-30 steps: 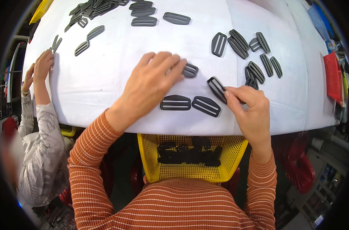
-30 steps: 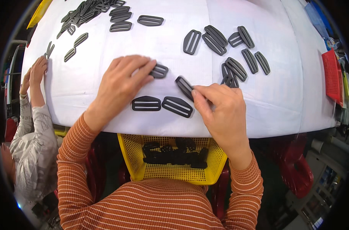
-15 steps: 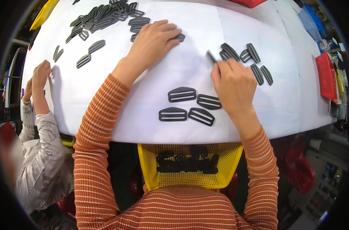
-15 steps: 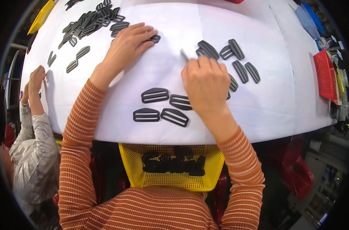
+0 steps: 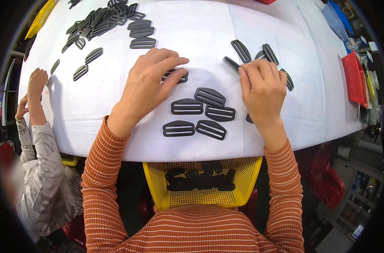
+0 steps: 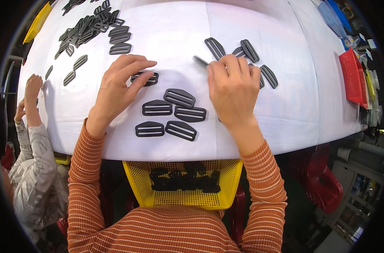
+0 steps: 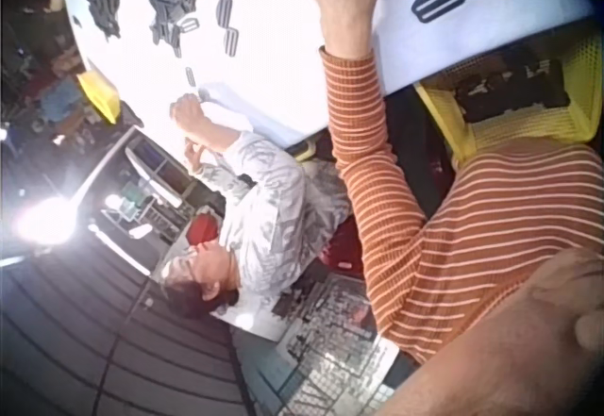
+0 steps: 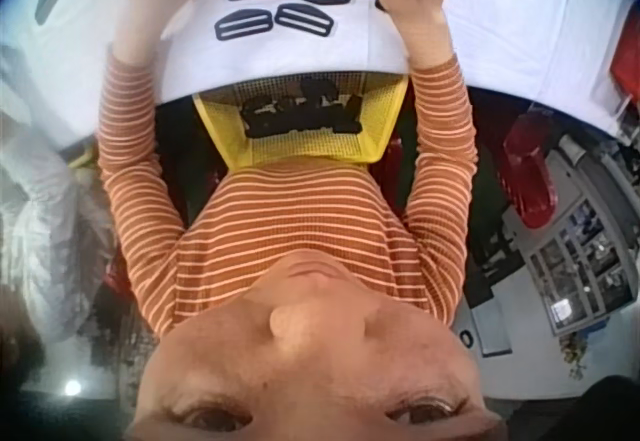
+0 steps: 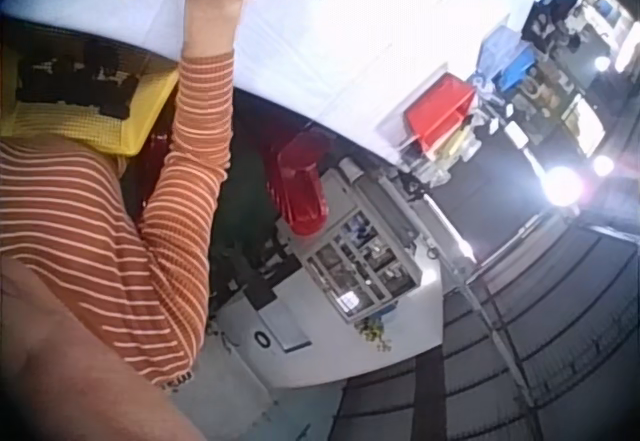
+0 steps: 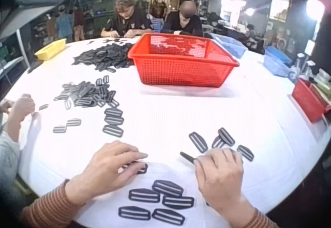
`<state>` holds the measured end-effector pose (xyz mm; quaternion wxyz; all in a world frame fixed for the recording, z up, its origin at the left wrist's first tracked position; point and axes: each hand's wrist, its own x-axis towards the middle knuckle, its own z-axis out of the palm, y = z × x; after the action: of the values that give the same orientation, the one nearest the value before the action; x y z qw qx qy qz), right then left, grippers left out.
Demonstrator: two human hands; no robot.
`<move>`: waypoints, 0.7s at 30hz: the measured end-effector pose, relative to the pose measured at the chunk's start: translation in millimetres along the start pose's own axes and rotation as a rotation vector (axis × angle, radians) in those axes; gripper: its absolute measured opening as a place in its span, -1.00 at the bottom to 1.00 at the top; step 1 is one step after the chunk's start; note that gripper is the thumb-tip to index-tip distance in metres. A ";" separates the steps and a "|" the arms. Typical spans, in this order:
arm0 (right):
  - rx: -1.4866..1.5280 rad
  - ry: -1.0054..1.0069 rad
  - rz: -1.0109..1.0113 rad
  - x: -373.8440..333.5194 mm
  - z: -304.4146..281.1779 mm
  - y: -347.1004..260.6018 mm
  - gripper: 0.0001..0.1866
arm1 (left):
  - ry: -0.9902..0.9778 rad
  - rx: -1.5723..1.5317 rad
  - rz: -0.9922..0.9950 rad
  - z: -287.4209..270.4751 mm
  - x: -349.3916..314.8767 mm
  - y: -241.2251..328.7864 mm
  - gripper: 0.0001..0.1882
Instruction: The person sorts small black plastic buckles on a white table, arranging them into neat rows and transferring them into a yellow basket. Another person works alongside at the same table, also sorting buckles.
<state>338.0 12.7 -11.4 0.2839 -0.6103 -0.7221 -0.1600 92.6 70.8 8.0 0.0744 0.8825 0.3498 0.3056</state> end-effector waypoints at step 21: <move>0.309 -0.179 -0.052 -33.0 -23.1 -26.4 -0.80 | 0.028 -0.052 0.109 46.9 74.6 -35.9 -0.85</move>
<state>320.4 -32.1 -10.1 0.3046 -0.5523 -0.7760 0.0006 142.2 150.8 -5.6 0.0757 0.8938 0.2939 0.3303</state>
